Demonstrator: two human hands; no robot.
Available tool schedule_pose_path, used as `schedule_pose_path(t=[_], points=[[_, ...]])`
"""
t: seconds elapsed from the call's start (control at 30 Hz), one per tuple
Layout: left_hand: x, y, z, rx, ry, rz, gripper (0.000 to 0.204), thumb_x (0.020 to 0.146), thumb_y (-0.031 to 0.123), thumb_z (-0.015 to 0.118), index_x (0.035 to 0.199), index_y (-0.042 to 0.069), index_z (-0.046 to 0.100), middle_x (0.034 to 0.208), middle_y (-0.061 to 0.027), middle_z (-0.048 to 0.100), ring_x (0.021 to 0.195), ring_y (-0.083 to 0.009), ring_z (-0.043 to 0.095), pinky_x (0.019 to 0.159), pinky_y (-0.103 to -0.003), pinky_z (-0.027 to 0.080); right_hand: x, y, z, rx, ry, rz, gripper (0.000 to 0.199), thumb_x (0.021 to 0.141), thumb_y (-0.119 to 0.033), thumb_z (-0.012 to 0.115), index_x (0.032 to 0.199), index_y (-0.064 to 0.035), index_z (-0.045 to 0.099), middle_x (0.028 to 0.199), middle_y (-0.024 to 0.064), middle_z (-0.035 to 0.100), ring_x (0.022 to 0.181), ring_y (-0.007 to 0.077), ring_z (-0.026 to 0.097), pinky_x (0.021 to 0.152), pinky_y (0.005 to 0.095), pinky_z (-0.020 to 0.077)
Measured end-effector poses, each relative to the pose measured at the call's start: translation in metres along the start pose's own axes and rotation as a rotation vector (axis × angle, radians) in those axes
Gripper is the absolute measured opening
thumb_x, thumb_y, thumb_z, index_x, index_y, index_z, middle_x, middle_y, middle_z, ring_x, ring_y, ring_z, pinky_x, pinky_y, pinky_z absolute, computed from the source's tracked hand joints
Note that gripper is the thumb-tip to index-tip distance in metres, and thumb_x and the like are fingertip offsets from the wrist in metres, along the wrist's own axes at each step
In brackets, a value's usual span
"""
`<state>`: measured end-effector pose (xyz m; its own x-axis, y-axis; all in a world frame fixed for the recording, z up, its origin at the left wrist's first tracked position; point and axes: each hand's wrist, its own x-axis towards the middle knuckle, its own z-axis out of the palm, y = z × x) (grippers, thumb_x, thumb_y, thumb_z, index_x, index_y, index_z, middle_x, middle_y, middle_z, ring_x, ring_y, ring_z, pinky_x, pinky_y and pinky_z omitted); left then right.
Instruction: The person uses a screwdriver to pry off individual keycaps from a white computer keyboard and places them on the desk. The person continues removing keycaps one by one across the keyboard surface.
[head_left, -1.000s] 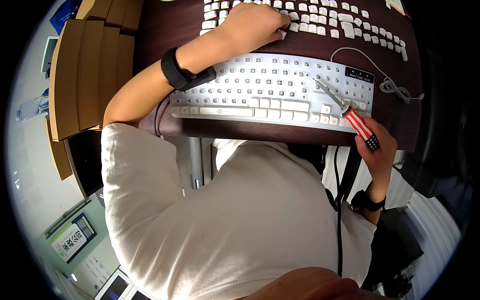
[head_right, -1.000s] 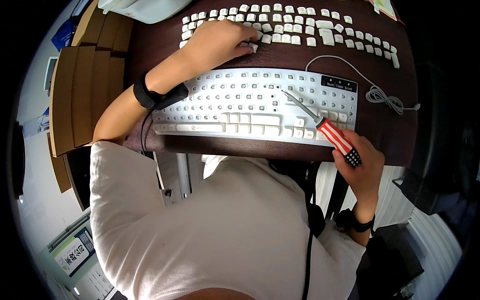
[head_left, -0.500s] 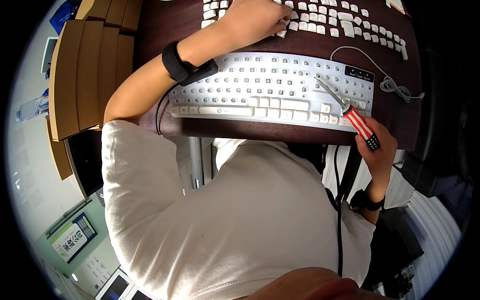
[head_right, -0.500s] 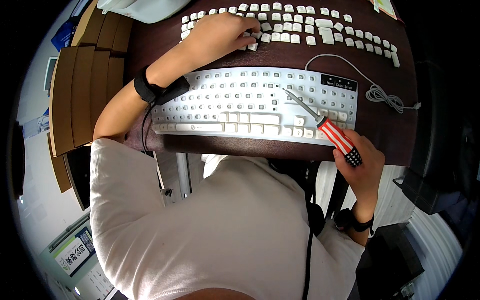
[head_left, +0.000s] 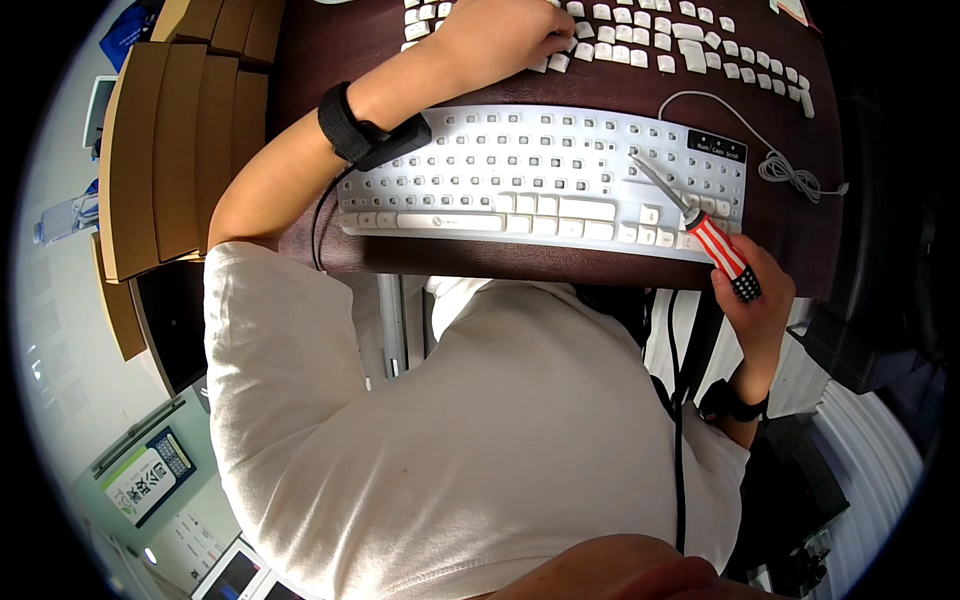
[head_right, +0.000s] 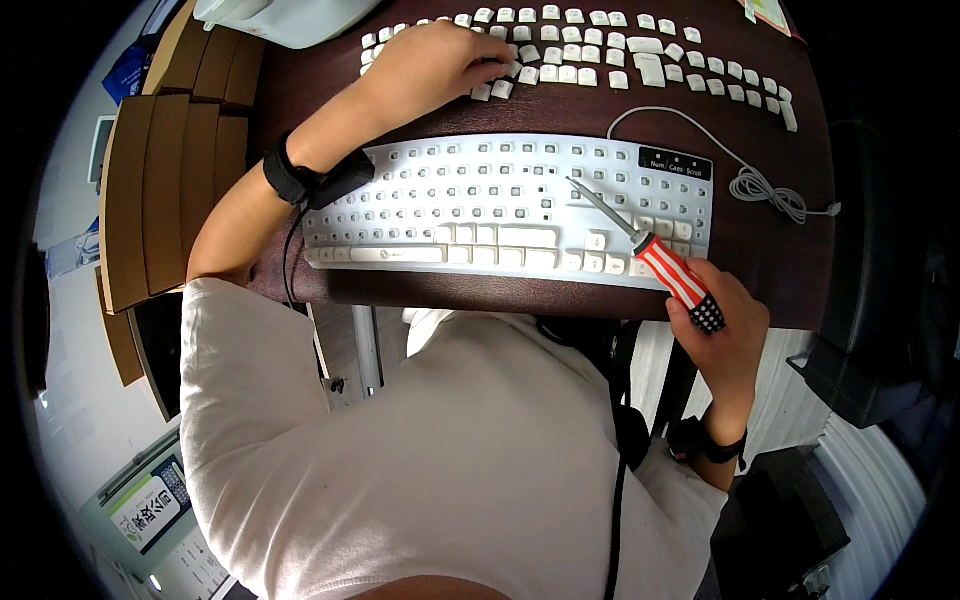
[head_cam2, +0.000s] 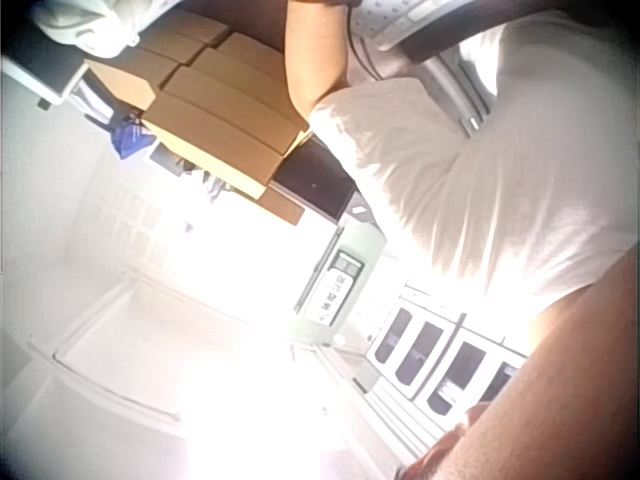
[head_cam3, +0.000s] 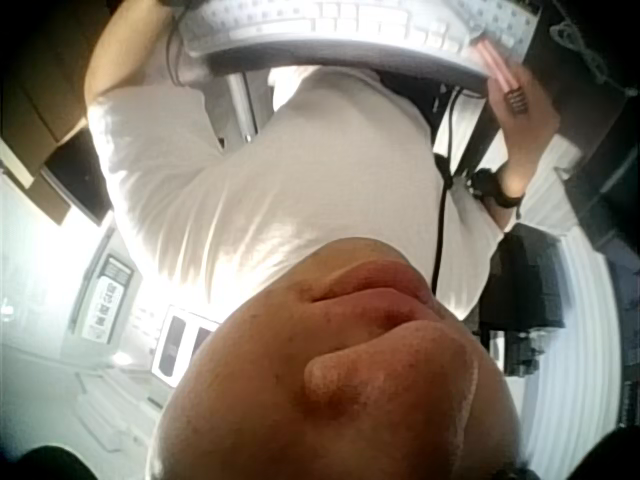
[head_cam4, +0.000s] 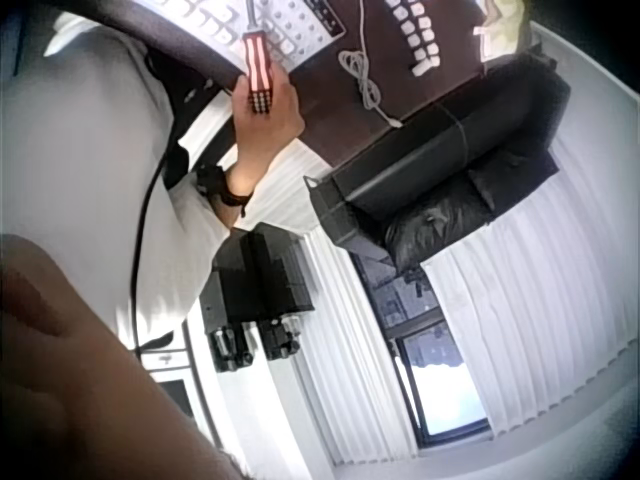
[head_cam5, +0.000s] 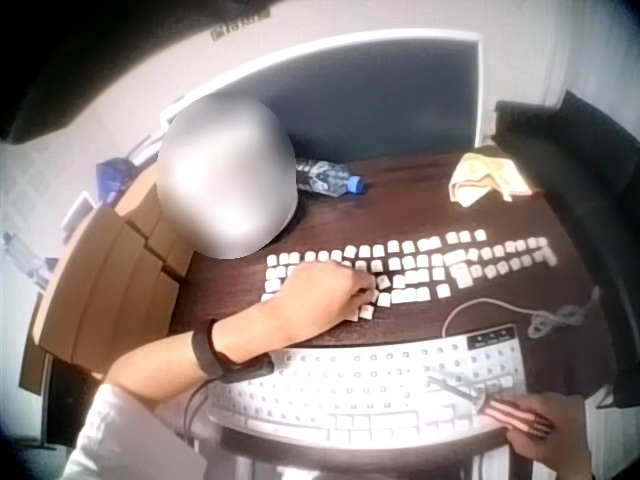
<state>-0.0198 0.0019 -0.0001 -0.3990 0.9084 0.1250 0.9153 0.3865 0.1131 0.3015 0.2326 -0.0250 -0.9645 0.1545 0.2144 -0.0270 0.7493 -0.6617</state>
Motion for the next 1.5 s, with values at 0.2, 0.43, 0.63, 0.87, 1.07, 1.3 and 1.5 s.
schedule_pose_path(t=[0.2,0.43,0.63,0.87,1.07,1.3,1.5], points=[[-0.002,-0.003,0.004,0.023,0.024,0.029,0.018,0.092,0.022,0.064,0.103,0.013,0.074,0.083,-0.0100,0.072,0.076,-0.0307,0.069,0.069,-0.041,0.055,0.000,0.000,0.000,-0.008,0.000,-0.006,0.039,0.075,-0.010,0.077,0.111,-0.0019,0.065,0.092,0.0147,0.070,0.077,0.0304,0.070,0.068,0.0341,0.0544],[-0.001,0.002,-0.005,0.000,-0.055,-0.036,0.016,0.089,0.022,0.066,0.101,0.013,0.074,0.081,-0.0092,0.072,0.075,-0.0284,0.069,0.068,-0.039,0.054,0.000,0.001,0.000,-0.011,-0.002,-0.004,0.040,0.074,-0.009,0.078,0.111,-0.0020,0.065,0.091,0.0148,0.069,0.077,0.0307,0.069,0.068,0.0343,0.0543],[-0.006,0.009,-0.009,0.004,-0.132,-0.039,0.014,0.087,0.021,0.068,0.099,0.014,0.071,0.079,-0.0069,0.071,0.074,-0.0257,0.068,0.068,-0.037,0.053,0.002,0.001,-0.004,-0.016,-0.014,0.004,0.039,0.074,-0.009,0.077,0.111,-0.0019,0.066,0.091,0.0149,0.069,0.077,0.0310,0.069,0.068,0.0342,0.0541],[-0.006,0.004,-0.004,-0.040,-0.112,0.046,0.013,0.087,0.019,0.068,0.099,0.015,0.070,0.080,-0.0058,0.071,0.073,-0.0261,0.068,0.068,-0.038,0.053,0.005,0.001,-0.004,-0.002,-0.023,-0.021,0.039,0.074,-0.010,0.078,0.110,-0.0012,0.066,0.090,0.0148,0.069,0.076,0.0309,0.069,0.067,0.0343,0.0540],[-0.009,0.006,-0.005,-0.035,-0.113,0.011,0.015,0.088,0.022,0.068,0.100,0.014,0.068,0.078,-0.0073,0.070,0.072,-0.0269,0.068,0.066,-0.039,0.053,0.006,0.002,-0.004,-0.006,-0.019,-0.033,0.039,0.074,-0.010,0.078,0.110,-0.0008,0.066,0.090,0.0152,0.069,0.076,0.0301,0.069,0.067,0.0343,0.0540],[-0.007,0.007,-0.003,-0.026,-0.143,0.003,0.016,0.087,0.023,0.069,0.100,0.013,0.067,0.076,-0.0083,0.069,0.069,-0.0273,0.068,0.064,-0.040,0.053,0.007,0.002,-0.003,0.016,-0.024,-0.031,0.039,0.075,-0.010,0.077,0.110,0.0002,0.065,0.092,0.0164,0.070,0.078,0.0308,0.070,0.069,0.0339,0.0546],[-0.013,0.005,-0.015,-0.031,-0.144,-0.060,0.019,0.085,0.023,0.071,0.102,0.013,0.067,0.072,-0.0072,0.066,0.068,-0.0257,0.065,0.064,-0.039,0.051,0.006,0.001,-0.002,0.031,-0.025,-0.010,0.038,0.075,-0.010,0.077,0.110,0.0002,0.065,0.093,0.0166,0.070,0.079,0.0312,0.070,0.068,0.0341,0.0544]])
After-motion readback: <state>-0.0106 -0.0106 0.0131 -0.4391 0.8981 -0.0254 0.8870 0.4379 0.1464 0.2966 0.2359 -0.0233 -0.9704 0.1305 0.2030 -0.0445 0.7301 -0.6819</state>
